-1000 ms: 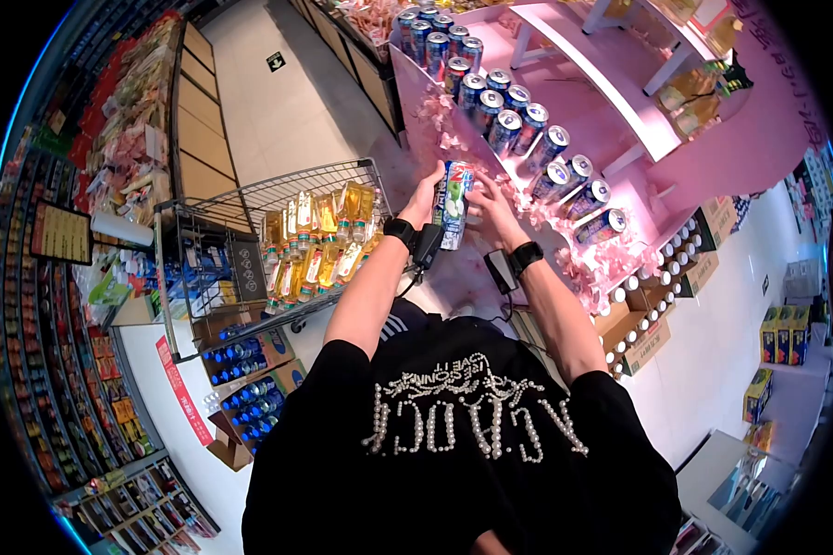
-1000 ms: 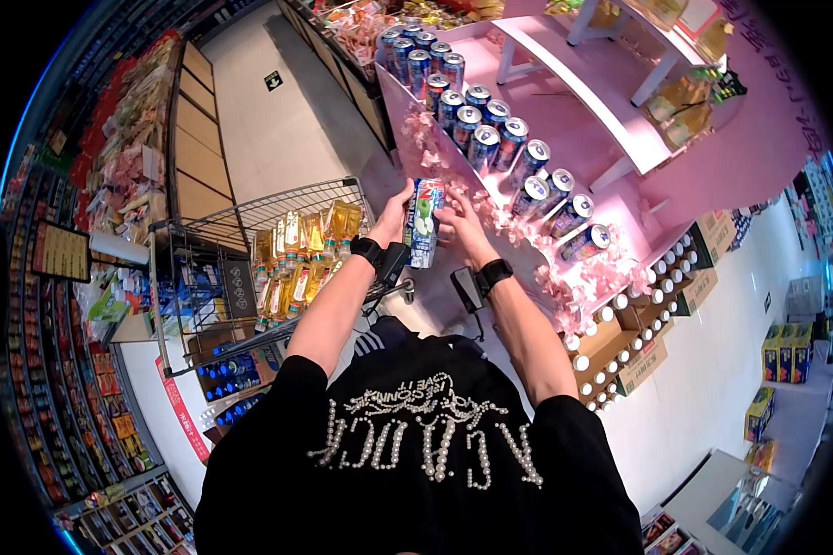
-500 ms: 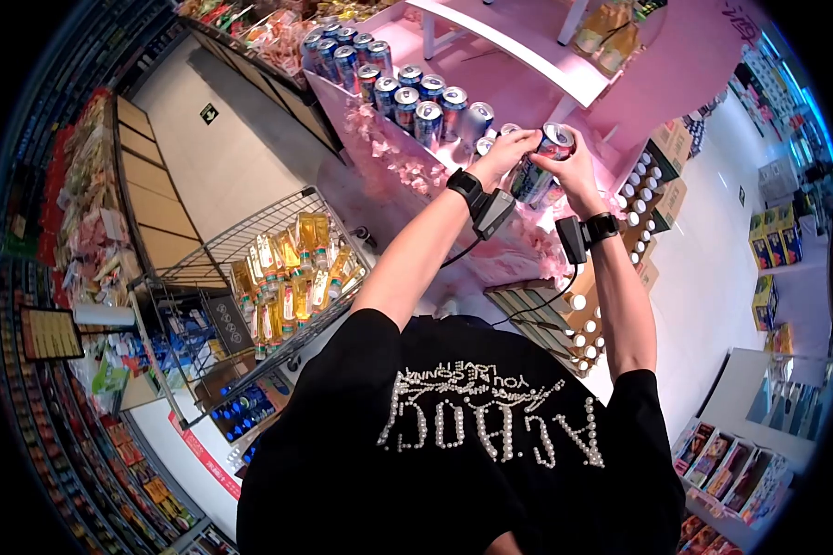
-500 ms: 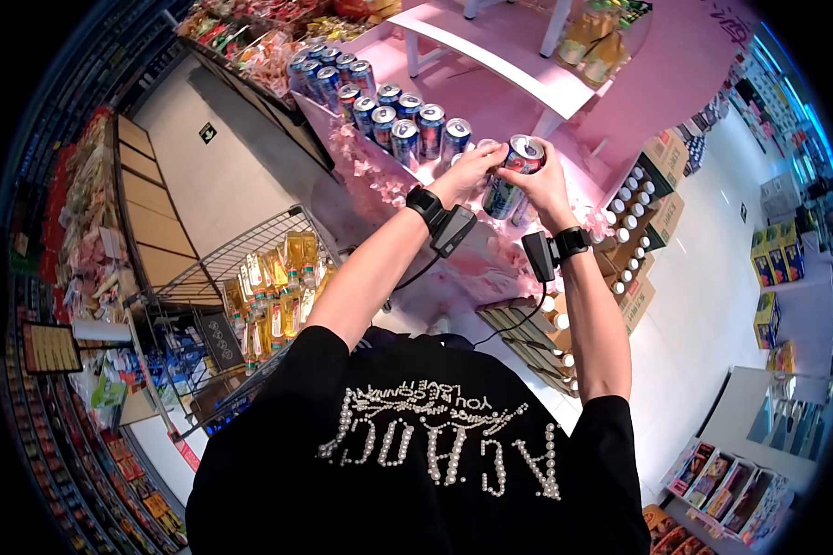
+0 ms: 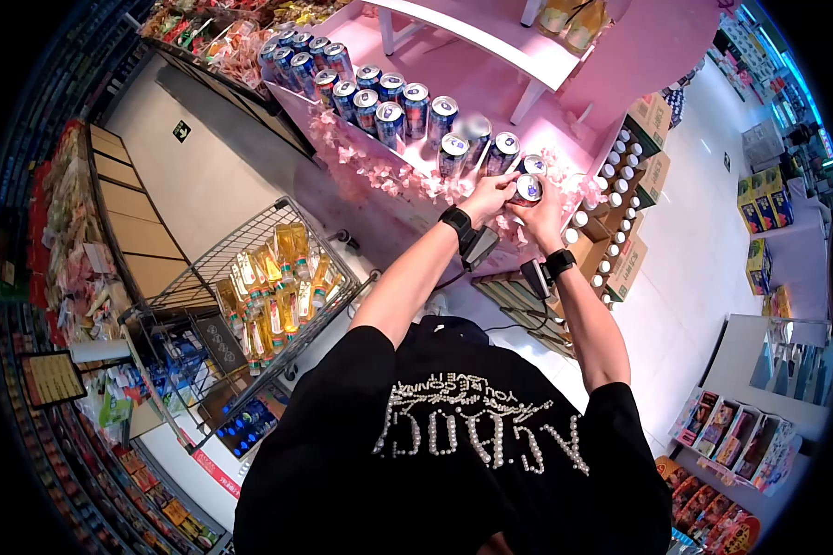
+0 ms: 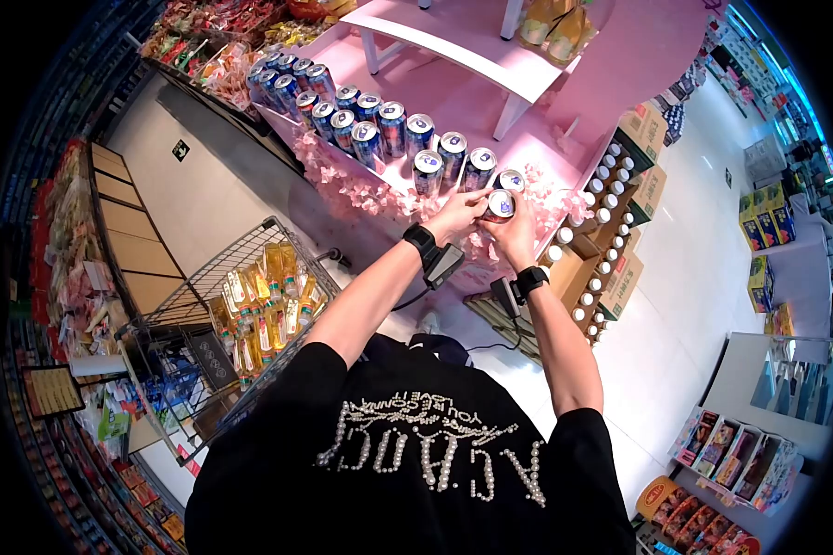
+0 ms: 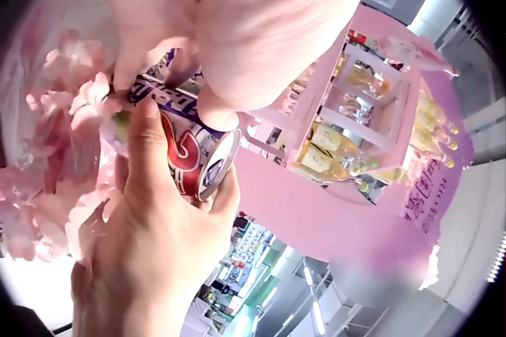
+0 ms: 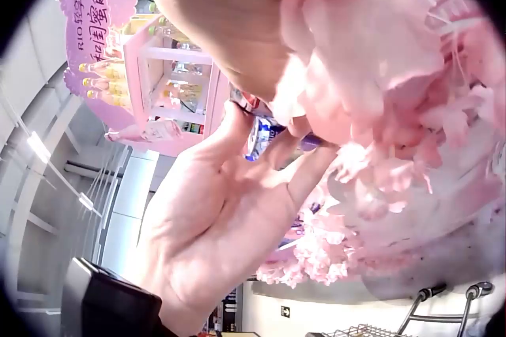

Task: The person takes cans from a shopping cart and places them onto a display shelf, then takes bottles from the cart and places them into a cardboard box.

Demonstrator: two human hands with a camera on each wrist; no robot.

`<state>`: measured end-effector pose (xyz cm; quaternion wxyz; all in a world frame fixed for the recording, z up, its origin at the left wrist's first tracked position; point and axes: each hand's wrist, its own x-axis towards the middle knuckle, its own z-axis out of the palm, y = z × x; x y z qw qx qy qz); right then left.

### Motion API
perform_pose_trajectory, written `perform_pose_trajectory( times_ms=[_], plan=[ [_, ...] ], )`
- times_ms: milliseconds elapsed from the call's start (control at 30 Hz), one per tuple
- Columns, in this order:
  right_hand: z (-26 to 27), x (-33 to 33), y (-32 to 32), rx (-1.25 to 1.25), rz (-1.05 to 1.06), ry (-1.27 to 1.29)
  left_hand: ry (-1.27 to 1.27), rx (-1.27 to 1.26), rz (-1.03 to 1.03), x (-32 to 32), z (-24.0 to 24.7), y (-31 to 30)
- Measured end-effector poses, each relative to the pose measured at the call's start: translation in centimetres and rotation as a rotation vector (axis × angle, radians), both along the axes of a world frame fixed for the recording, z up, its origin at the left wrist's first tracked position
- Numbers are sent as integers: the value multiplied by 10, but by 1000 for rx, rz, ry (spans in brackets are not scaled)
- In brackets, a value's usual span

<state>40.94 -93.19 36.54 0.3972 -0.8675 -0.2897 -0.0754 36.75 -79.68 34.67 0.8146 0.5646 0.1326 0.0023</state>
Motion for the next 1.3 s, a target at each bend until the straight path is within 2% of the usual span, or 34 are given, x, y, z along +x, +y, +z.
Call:
perform_pose_trajectory(
  times_ms=[33,67,100,233,333,433,500,600,633,767,833,867,900,967,1033,1067,1133,1233,1300],
  plan=[
    [-4,-4,0,26,-8,54,10,-101,-1,7,-22,-2],
    [-4,-9,1,25,-34,108,-20,-83,12,13,-41,-3],
    [-9,-12,3,30,-59,67,11,127,8,3,-23,-3],
    [-12,-9,8,3,-52,93,-2,158,46,-5,-10,-7],
    [-15,-6,10,5,-51,168,29,286,119,0,-19,-10],
    [-11,-6,6,2,-85,286,42,245,147,-3,-17,-12],
    [-8,-4,3,42,-36,414,61,200,97,-4,-18,-8],
    [-17,10,1,63,-24,360,91,129,95,-15,-6,-4],
    [-13,10,1,86,-14,353,54,91,95,-11,-18,0],
    [0,9,7,111,-131,516,15,99,133,-22,-18,14],
    [-4,13,18,143,-155,405,19,44,164,-33,-7,23],
    [-6,16,23,164,-140,173,13,-47,205,-40,-2,27],
    [0,11,32,185,-119,-56,8,-138,250,-49,5,32],
    [29,-15,57,189,-59,-221,8,-130,297,-70,10,45],
    [33,-33,87,252,172,41,9,-147,407,-92,-5,62],
    [35,-44,103,205,262,-2,48,-119,458,-108,-13,69],
    [22,-70,135,228,394,204,112,-148,575,-148,-34,82],
    [-39,-109,182,194,577,359,257,-175,757,-232,-75,96],
    [-89,-136,200,36,615,591,344,-245,882,-294,-118,103]
  ],
)
